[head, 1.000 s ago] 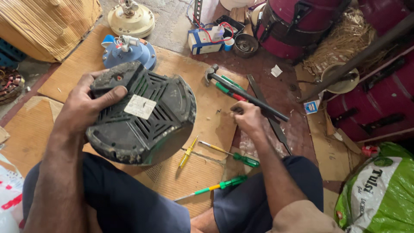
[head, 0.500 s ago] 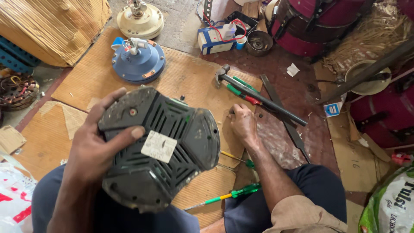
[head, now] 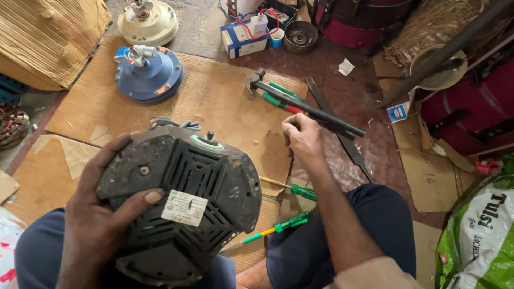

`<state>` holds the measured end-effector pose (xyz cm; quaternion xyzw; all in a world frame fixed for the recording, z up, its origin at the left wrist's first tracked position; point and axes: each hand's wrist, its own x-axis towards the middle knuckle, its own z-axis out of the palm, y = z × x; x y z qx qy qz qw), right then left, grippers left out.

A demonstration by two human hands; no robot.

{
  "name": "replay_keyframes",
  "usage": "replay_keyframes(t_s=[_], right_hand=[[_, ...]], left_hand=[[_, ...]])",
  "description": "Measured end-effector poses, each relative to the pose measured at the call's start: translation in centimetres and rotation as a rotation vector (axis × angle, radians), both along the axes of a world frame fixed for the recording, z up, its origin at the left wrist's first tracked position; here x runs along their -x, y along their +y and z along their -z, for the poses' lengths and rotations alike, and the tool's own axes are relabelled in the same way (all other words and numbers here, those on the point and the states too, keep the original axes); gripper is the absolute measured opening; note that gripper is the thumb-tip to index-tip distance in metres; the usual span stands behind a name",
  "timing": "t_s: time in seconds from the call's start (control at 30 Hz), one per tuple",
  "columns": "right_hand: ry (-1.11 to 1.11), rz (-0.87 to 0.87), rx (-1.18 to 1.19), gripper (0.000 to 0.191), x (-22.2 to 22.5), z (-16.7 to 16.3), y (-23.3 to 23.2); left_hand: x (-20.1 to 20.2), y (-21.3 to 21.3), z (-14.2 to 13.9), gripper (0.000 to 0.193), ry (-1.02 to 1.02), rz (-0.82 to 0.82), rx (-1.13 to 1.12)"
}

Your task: The person sits on the floor repairing an electric fan. They handle the wiring inside the fan housing, reposition the housing, then use a screwdriver to unscrew and work on the motor housing, turning the unit over to access different sides.

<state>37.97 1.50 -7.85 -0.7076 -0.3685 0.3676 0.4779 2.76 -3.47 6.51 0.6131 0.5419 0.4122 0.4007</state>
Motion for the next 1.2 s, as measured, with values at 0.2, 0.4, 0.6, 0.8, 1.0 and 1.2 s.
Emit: replay_keyframes(t_s=[0.2,0.4,0.6,0.8,1.0,1.2], right_hand=[[0.387,-0.104,0.016,0.014,-0.4,-6.5,-7.4],[0.541,-0.075,-0.083,0.018,2.2,-8.5,-12.8],[0.685,-0.096,-0.158,0.017,4.0,-10.2,-13.2],[0.732,-0.113,-0.157,0.016,4.7,-11.1,-12.9],[0.774,-0.046,-0.232,0.013,5.9,-9.9,-12.2],[0.768,0.156,-0.530,0.016,7.6,-8.8,-7.6]], left_hand=[[-1.0,-0.1,-0.3,0.085,0.029,0.027,-0.010],[-1.3,0.2,-0.6,0.080,-0.016,0.029,-0.051],[-1.1,0.2,-0.6,0.080,0.032,0.008,-0.068],[-1.3,-0.2,-0.3,0.081,-0.003,0.004,-0.038],[-1.1,-0.4,-0.3,0.083,0.087,0.019,-0.106],[-0.9,-0.9,-0.1,0.083,0.012,0.037,-0.090]])
